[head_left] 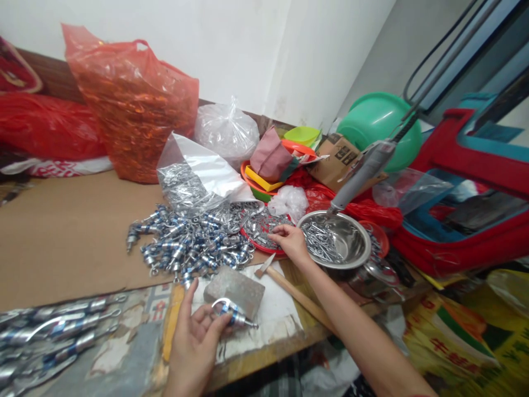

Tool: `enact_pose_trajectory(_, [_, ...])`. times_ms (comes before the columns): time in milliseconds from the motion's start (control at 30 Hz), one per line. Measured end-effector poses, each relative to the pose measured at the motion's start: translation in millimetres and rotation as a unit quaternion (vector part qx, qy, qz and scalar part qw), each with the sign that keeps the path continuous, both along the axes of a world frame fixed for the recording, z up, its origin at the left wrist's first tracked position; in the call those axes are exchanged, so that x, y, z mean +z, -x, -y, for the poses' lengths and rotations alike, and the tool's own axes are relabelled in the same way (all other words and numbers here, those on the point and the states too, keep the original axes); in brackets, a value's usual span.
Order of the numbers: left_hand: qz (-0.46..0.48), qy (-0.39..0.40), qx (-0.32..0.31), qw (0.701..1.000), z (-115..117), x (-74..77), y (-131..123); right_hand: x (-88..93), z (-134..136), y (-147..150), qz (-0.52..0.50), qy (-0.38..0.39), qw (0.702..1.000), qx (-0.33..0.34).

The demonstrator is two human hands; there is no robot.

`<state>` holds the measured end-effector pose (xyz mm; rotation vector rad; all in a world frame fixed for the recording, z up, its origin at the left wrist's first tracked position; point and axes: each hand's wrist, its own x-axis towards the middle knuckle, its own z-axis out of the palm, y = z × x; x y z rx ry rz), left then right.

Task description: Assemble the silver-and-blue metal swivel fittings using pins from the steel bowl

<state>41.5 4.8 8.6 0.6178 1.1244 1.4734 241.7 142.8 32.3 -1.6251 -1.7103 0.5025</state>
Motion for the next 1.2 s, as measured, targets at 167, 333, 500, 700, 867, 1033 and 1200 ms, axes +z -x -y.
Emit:
enact_pose_trajectory(167, [0.006,-0.001,-0.003,1.000,0,-7.1,0,18.7,77,40,-0.087,0.092,0.981,0.148])
enact_pose_trajectory(333, [0.012,-0.004,-0.007,1.000,1,-5.9,0,30.8,112,61,-0.100,0.136,0.970,0.176])
enact_pose_trajectory(500, [0.020,-0.008,-0.007,1.000,2,-3.7,0,29.9,102,61,-0.014,0.055,0.976,0.208])
enact_pose_trajectory(700, [0.016,-0.007,-0.006,1.000,1,-4.7,0,35.1,99,55,0.210,-0.017,0.924,0.321])
enact_pose_trajectory(867, [0.022,-0.005,-0.015,1.000,1,-3.9,0,37.2,96,66,0.080,0.033,0.936,0.342])
enact_pose_trajectory(1033, [0.031,-0.007,-0.017,0.999,2,-5.1,0,16.2,94,83,-0.123,0.136,0.960,0.210])
enact_pose_trajectory(1200, [0.024,-0.007,-0.014,1.000,2,-4.5,-1,2.2,96,90,-0.146,0.057,0.973,0.168])
